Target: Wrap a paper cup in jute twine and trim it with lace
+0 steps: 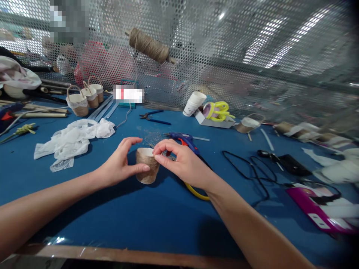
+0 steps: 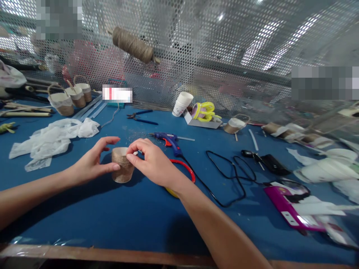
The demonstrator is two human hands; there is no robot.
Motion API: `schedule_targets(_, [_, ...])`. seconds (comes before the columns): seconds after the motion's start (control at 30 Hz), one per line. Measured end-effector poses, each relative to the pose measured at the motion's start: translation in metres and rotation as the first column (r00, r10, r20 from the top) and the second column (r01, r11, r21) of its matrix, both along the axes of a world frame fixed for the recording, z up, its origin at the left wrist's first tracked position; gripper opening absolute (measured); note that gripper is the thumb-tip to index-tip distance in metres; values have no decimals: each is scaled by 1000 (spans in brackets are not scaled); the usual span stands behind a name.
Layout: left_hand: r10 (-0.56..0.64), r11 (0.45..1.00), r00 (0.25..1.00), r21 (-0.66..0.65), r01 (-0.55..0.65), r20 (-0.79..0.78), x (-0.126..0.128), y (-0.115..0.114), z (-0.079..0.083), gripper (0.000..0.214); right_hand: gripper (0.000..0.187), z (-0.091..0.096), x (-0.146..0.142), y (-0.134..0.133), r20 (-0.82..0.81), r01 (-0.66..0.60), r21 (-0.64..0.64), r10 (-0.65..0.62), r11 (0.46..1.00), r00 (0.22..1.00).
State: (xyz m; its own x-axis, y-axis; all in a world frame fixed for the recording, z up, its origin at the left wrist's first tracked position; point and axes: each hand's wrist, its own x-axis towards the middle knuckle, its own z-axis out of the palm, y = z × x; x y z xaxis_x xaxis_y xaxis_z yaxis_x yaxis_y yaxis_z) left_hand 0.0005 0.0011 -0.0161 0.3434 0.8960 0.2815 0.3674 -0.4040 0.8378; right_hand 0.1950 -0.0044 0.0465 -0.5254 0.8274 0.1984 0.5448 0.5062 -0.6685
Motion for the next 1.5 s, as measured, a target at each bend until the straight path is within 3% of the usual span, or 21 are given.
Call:
schedule_targets(0.1, [-22,969,998,-246,7,-59,4,-3,-4,90,8,-1,0,1,-14,29,-68,-30,997,999])
schedule_targets(0.17, [-56,944,997,-328,34,-56,6,-5,-6,97,9,-1,0,1,-23,54,-123,-58,991,998])
schedule_targets(0.43, [-63,895,988,-429,117,139,9,-8,-4,99,11,-3,3,4,-112,48,-312,-86,949,990])
schedule_targets(0.73, [-45,821,958,-535,198,284,11,-11,7,98,15,-4,7,4,-234,-2,-380,-94,925,968])
schedule_targets(0.87, [-53,806,943,-543,235,329,12,-13,10,96,14,-4,6,3,-260,4,-398,-117,917,959])
schedule_targets(1.17, [-73,831,937,-499,246,342,11,-13,10,90,12,-2,6,2,-286,17,-368,-131,930,949])
schedule_targets(1.37, [-64,891,971,-425,159,230,8,-13,6,94,21,-3,0,-3,-262,75,-344,-172,936,949])
schedule_targets(1.5, [-53,891,970,-427,152,235,9,-14,5,96,22,-6,-2,-6,-228,78,-301,-152,950,962])
